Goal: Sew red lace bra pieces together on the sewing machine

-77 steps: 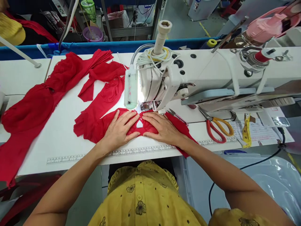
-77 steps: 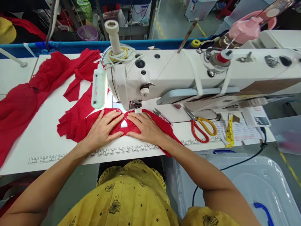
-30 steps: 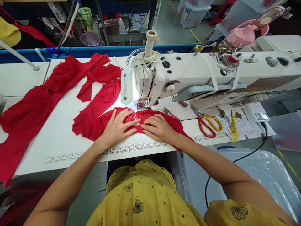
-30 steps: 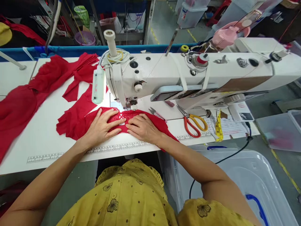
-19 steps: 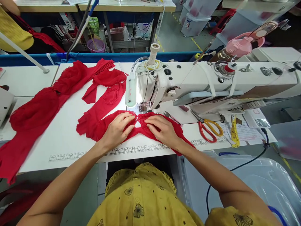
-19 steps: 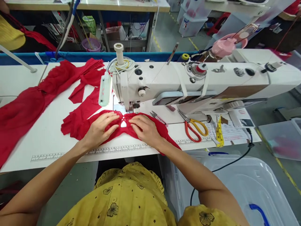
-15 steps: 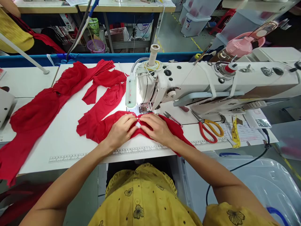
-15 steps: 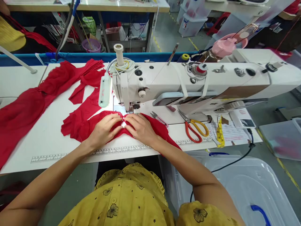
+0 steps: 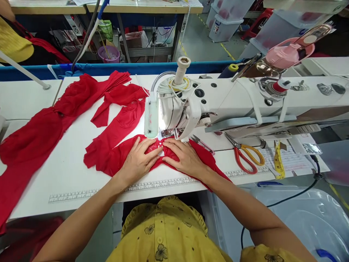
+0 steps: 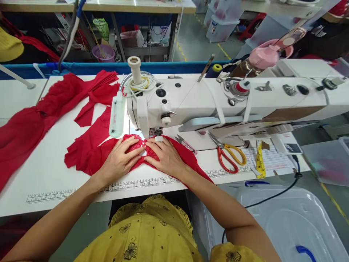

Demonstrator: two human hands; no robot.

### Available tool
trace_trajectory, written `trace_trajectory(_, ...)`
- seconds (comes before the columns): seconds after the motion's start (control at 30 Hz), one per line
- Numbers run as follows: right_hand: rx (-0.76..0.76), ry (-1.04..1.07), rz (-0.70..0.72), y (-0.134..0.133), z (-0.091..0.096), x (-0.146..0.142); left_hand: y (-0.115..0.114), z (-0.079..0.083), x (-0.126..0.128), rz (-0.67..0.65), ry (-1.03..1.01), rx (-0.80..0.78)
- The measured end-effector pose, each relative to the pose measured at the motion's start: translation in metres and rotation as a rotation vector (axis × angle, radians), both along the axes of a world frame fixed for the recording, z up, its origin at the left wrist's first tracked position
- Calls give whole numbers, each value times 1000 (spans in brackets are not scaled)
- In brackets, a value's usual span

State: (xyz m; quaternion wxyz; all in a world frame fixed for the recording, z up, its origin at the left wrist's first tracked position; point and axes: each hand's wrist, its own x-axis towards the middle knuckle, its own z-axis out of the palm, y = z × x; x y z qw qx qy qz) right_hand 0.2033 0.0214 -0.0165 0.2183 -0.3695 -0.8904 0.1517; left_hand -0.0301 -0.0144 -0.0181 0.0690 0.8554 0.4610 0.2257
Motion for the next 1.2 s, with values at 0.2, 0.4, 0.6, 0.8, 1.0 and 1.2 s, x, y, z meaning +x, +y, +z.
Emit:
trace_trajectory(0.2,-39,-3,0,0,1,1,0,3,3,14,49,21)
trace_trajectory(0.4,1,-17,-3,0,0,1,0,3,4,48,19,8)
trace_trajectory(0.6,-11,-25,-21,0,0,1,-1,3,5,57,22,-7)
trace_trajectory(0.8,-31,-53,-50,-1,0,1,-3,4,5,124,9,-46)
trace_trajectory(1.0,-23,-49,-42,0,0,1,-2,5,4,113,33,-3)
trace_trajectory(1.2,-18,-41,-50,0,-1,1,-1,5,3,99,44,-14)
